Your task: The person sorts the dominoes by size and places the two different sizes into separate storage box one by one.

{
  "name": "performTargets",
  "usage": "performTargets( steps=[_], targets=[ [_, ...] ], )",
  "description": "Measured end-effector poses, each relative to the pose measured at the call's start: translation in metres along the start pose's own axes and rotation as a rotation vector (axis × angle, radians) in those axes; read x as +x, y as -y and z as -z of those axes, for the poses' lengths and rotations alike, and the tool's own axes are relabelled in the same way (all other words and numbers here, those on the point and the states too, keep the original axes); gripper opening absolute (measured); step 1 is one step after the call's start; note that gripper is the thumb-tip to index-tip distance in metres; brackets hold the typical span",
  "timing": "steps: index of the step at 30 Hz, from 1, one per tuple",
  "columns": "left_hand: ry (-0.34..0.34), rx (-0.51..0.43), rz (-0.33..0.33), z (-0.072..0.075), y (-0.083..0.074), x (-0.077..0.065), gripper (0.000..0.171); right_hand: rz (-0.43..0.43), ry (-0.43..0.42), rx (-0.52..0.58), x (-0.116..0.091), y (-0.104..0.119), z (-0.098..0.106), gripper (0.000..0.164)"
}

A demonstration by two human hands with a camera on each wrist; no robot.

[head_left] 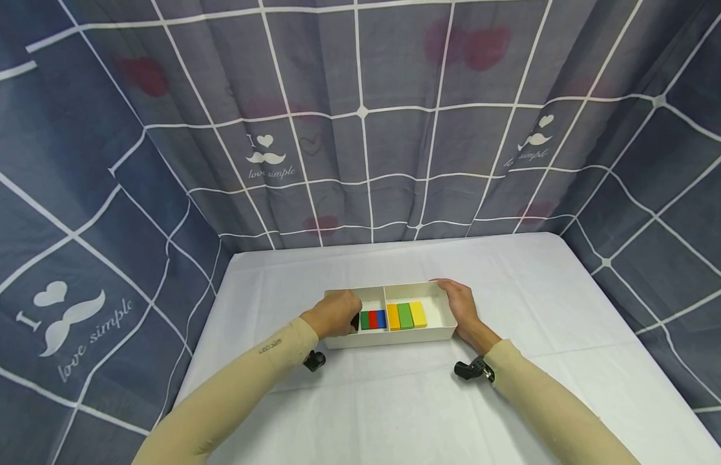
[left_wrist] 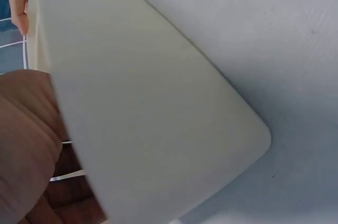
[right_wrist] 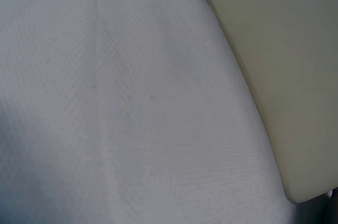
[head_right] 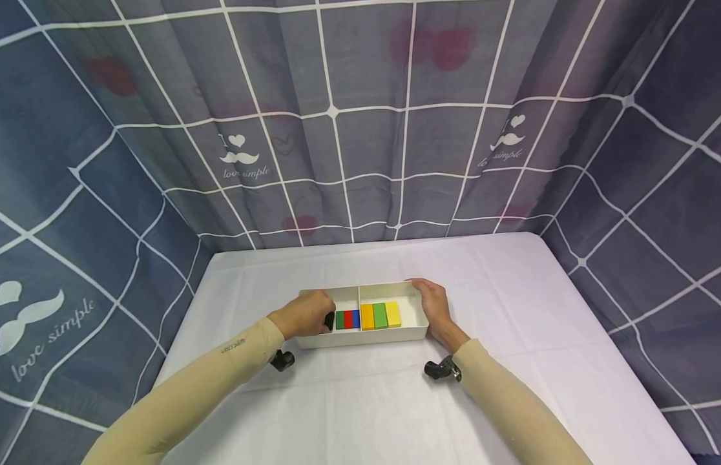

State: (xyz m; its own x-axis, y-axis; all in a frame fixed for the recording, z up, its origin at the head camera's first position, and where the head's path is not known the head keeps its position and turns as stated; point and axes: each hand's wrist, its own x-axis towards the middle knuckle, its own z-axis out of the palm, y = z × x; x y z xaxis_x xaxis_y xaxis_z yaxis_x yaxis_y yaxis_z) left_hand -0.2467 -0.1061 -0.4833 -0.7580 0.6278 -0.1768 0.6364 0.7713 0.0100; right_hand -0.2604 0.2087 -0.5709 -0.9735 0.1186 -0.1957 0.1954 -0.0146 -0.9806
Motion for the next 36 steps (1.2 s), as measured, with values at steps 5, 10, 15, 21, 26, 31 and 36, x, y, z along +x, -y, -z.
performTargets(
  steps=[5,10,15,21,26,31,36],
  targets=[
    [-0.013,0.001,0.006,-0.003,-0.001,0.003,0.03,-0.001,0.007,0.005,-0.001,0.001,0.0,0.045],
    [-0.012,0.014,0.011,-0.006,-0.001,0.006,0.031,0.001,0.014,0.017,-0.001,0.002,0.0,0.045],
    [0.006,0.02,0.027,-0.01,-0.001,0.01,0.029,0.0,0.011,0.019,-0.001,0.0,-0.001,0.045],
    [0.006,0.043,0.036,-0.013,-0.004,0.014,0.025,0.0,0.015,0.013,0.001,-0.002,0.0,0.046],
    [-0.006,0.068,0.025,-0.016,-0.002,0.016,0.024,0.0,0.019,0.001,0.003,-0.003,0.0,0.046],
    [-0.004,0.066,0.023,-0.017,-0.002,0.017,0.026,-0.007,0.007,0.029,0.002,-0.004,0.0,0.043],
    [0.003,0.05,0.037,-0.016,-0.002,0.016,0.027,-0.012,-0.006,0.047,0.002,-0.003,0.0,0.042]
  ],
)
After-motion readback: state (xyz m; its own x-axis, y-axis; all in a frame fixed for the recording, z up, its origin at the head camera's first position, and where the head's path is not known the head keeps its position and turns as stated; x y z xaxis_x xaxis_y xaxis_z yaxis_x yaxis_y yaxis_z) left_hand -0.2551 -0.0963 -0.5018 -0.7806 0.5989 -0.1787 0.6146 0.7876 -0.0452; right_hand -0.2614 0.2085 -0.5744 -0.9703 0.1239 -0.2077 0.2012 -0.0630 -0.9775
